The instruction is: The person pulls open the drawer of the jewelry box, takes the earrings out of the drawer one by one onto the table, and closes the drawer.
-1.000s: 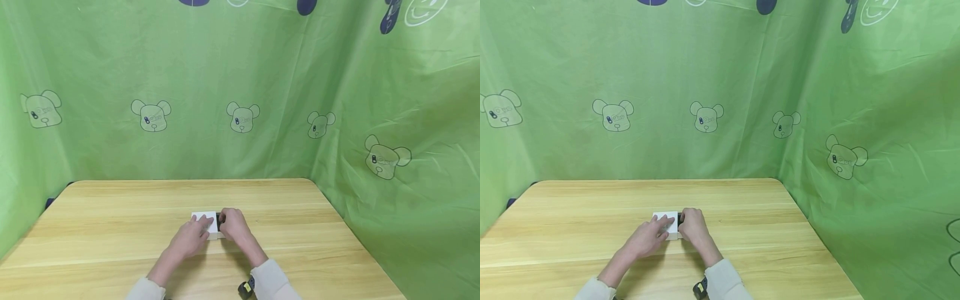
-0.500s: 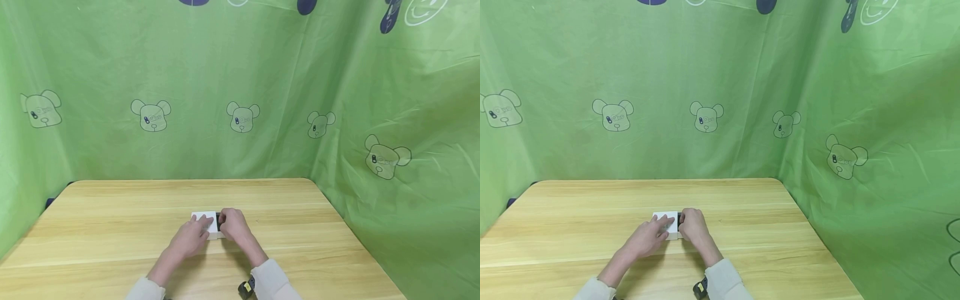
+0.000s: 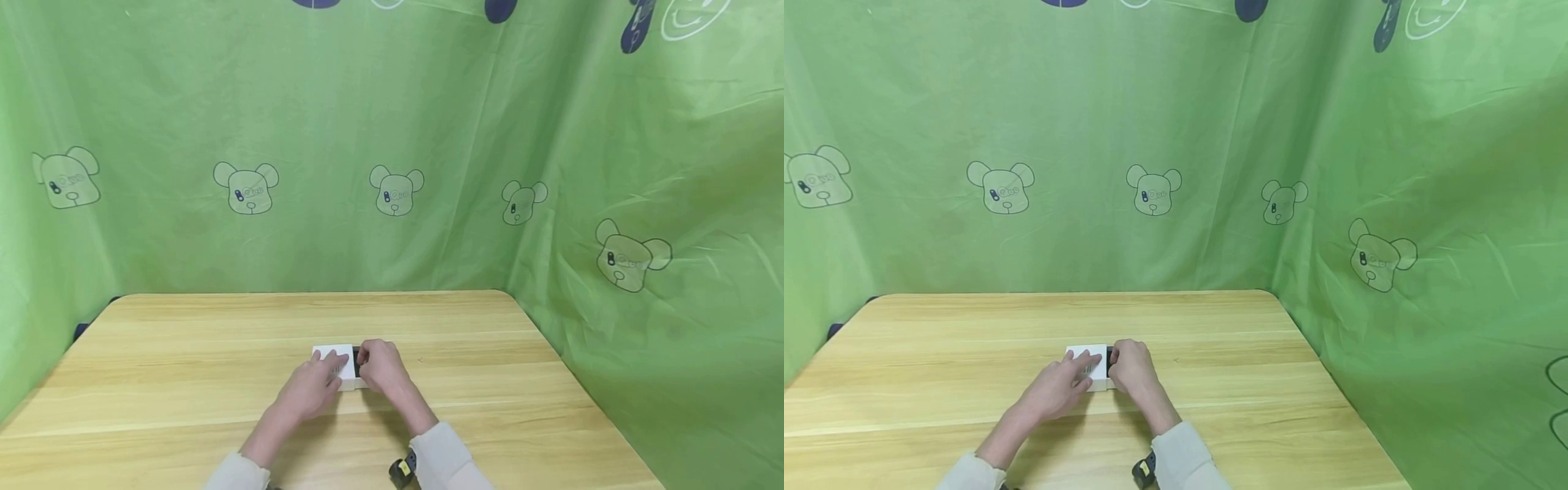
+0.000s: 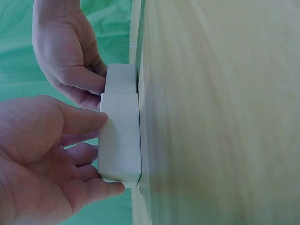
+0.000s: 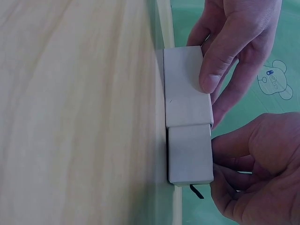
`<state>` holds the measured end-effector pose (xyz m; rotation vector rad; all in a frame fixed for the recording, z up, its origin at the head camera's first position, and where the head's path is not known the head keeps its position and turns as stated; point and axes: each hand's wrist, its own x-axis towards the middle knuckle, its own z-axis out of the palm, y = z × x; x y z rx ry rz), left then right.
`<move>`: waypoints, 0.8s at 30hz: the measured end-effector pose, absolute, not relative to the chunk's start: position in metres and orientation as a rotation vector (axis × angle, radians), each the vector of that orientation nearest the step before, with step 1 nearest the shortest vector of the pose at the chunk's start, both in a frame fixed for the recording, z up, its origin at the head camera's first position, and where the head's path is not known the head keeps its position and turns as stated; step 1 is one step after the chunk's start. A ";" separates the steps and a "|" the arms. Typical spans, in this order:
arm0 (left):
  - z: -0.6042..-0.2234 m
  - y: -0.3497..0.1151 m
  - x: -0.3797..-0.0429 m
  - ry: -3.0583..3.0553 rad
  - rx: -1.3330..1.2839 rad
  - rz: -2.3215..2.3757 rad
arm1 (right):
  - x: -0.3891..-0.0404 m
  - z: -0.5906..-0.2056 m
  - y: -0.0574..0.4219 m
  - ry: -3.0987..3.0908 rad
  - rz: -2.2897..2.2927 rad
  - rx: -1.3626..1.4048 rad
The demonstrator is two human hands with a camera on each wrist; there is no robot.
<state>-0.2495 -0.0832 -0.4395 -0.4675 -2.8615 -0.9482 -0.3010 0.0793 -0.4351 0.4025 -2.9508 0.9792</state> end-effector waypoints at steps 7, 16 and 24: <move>-0.439 -0.083 -0.249 -2.865 -0.465 -0.946 | -0.300 -0.435 0.079 -2.948 0.995 0.405; -0.440 -0.083 -0.250 -2.866 -0.468 -0.942 | -0.299 -0.435 0.079 -2.942 0.998 0.402; -0.439 -0.083 -0.249 -2.861 -0.478 -0.925 | -0.300 -0.435 0.079 -2.933 0.993 0.403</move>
